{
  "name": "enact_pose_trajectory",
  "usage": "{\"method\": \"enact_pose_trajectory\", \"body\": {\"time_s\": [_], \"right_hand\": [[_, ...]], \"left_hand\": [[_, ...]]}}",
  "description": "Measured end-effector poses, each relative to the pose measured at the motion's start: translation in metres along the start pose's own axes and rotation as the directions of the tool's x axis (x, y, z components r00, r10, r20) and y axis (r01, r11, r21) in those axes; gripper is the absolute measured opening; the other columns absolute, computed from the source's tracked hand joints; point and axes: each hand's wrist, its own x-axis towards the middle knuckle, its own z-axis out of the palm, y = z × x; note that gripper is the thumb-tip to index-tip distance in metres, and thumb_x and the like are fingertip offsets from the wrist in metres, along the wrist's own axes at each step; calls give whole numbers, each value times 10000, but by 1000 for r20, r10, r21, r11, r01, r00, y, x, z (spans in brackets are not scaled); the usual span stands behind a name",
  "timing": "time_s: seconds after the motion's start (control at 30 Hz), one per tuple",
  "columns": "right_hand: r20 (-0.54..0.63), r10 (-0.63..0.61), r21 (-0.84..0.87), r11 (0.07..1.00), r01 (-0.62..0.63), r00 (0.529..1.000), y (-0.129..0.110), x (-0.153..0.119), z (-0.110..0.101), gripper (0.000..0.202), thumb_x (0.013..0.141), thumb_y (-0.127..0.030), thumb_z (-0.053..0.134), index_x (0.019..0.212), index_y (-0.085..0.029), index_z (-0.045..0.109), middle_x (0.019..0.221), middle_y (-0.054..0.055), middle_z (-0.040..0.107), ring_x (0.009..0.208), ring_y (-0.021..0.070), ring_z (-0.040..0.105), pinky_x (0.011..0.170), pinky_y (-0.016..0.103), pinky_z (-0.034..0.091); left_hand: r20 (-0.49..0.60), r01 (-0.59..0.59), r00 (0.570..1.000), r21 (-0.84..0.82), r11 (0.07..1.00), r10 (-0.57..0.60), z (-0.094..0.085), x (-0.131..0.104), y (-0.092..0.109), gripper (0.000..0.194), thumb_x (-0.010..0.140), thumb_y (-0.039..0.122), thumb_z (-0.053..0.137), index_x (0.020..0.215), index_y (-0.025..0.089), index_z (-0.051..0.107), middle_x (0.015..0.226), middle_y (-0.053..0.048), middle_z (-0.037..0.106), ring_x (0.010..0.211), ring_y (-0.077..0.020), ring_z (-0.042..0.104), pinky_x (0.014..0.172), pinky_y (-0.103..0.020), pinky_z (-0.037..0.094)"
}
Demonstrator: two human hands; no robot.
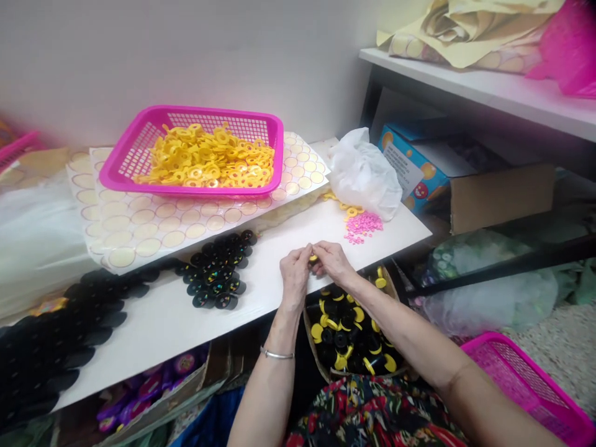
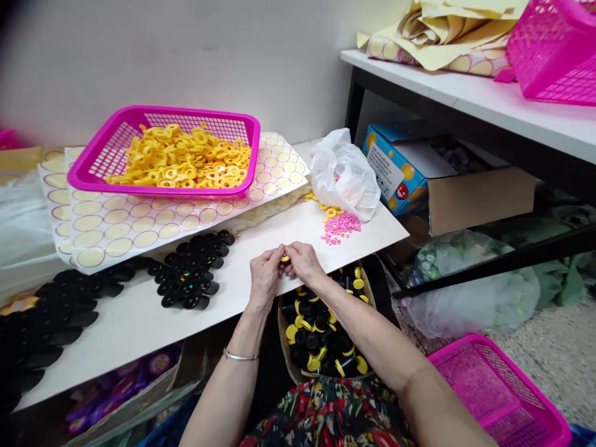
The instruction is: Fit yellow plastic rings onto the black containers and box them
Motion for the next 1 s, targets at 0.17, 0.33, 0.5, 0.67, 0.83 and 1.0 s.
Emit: {"method": "enact_pose_trajectory", "body": {"time_s": [0.17,0.33,0.5,0.67,0.83,1.0], "right_hand": [[-11,44,27,999,-43,999,2,1,-1,239,762,-398,531,740,-159,530,472,-30,548,383,112,560,369,197,458],[-101,-86,-144,987,71,991,4,4,1,219,766,-357,528,659,-170,488,482,-41,513,346,104,527,322,190,409],[-42,-67,-31,997,66,997,7,1,3,248,784,-413,501,696,-191,434,470,-58,514,359,116,549,349,208,447],[6,-35,120,992,34,999,5,-10,4,238,756,-390,561,736,-185,442,566,-36,577,460,122,610,440,233,504],[48,-14,330,944,-3,999,9,-36,0,290,676,-382,673,728,-178,473,649,-39,579,560,104,604,547,273,540],[165,-35,498,865,-53,986,9,-68,-16,296,661,-329,722,814,-164,530,787,-6,613,715,113,607,660,280,538]], "left_hand": [[-95,-13,995,8,1000,14,9,-3,-4,300,675,418,627,696,121,666,563,5,572,502,-84,464,491,-200,375],[-118,-31,992,16,999,33,10,4,-6,260,651,378,644,607,123,622,550,9,557,505,-85,465,495,-201,382],[-107,-13,994,-4,1000,13,6,5,-2,353,636,449,663,737,116,600,556,32,525,464,-69,450,458,-191,371],[-101,-5,995,-185,983,-14,1,-10,2,427,649,511,648,789,122,539,528,55,493,419,-68,449,412,-183,343],[25,15,1000,-255,967,-9,-5,-37,3,337,645,423,687,623,116,549,561,30,536,504,-71,485,467,-182,368],[206,49,979,-229,972,-1,-9,-63,11,260,682,359,680,780,120,651,729,-14,639,657,-100,566,628,-212,449]]}}
